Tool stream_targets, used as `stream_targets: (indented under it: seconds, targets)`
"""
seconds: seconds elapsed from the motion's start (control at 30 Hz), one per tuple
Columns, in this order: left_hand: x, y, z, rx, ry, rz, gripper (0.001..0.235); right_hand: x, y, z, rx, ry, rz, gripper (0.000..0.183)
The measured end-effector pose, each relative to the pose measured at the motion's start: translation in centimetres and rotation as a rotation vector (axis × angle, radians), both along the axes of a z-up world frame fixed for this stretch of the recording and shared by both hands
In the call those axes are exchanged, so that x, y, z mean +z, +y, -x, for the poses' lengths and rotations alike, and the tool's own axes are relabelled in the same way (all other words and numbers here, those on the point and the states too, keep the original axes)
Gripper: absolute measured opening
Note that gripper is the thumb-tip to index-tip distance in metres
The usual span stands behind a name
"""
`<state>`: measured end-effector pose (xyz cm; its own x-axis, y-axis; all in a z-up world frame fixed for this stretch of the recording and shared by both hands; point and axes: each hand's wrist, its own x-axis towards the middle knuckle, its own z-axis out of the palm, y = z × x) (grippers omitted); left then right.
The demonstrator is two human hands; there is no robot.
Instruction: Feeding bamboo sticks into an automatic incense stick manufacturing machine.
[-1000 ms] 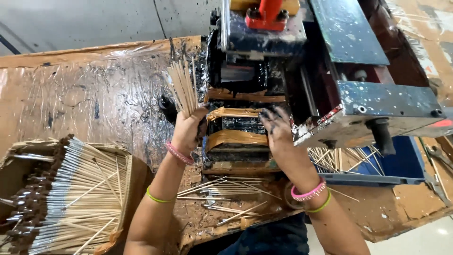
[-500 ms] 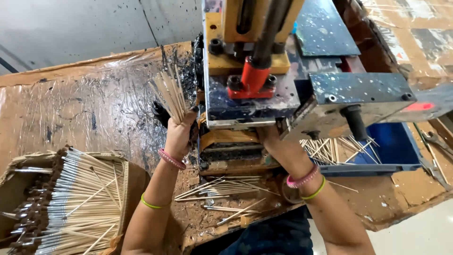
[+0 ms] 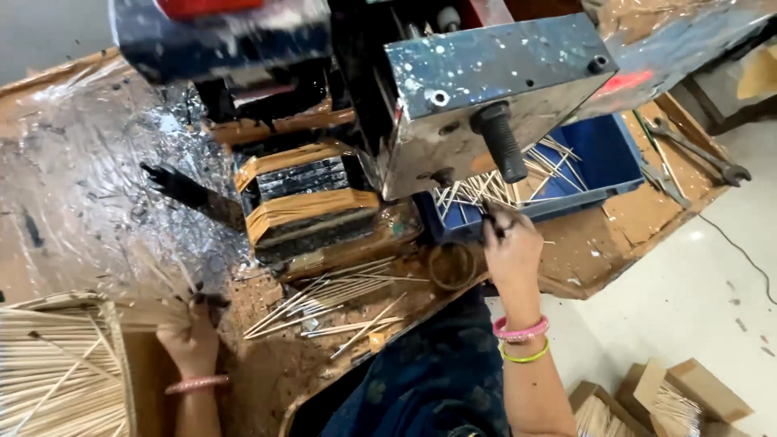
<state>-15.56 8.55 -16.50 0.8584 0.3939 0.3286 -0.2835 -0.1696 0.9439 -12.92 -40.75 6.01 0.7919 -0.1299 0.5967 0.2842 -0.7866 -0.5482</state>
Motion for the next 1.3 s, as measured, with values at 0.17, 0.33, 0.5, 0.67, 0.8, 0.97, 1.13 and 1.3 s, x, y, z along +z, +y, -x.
stream_targets:
  seconds: [0.17, 0.33, 0.5, 0.67, 0.8, 0.97, 1.13, 1.3]
  targets:
    - [11.6, -7.6, 0.4, -0.288, -0.014, -0.419, 0.008, -2.5, 3.9, 1.6, 0.212, 0.539, -0.167, 0.045]
    - [16.8, -9.8, -1.9, -0.481, -0.12, -0.481, 0.008, -2.5, 7.8, -1.6, 0.676, 0.361, -0.631, 0.026]
    - [18.5, -5.8, -6.0, -0.547, 0.176, -0.045, 0.01, 2.2, 9.3, -5.9, 0.765, 0.329, -0.458, 0.02]
    - [21.0, -6.9, -12.3, -0.239, 0.183, 0.551, 0.007, 6.2, 13.6, -9.0, 0.417, -0.131, 0.588, 0.053]
    - [19.7, -9.1, -14.5, -0.259, 0.186, 0.655, 0.009, 6.7, 13.6, -8.0, 0.316, -0.107, 0.713, 0.05]
    - [19.0, -9.6, -15.0, -0.252, 0.185, 0.737, 0.014, 2.3, 11.5, -8.6, 0.19, 0.037, 0.59, 0.026]
    - [16.9, -9.0, -15.6, -0.288, -0.021, 0.486, 0.015, -0.7, 9.8, -9.3, 0.241, 0.02, 0.676, 0.037]
    - [19.7, -9.2, -14.4, -0.262, 0.153, 0.509, 0.023, 5.2, 12.2, -8.8, 0.188, -0.361, 0.76, 0.026]
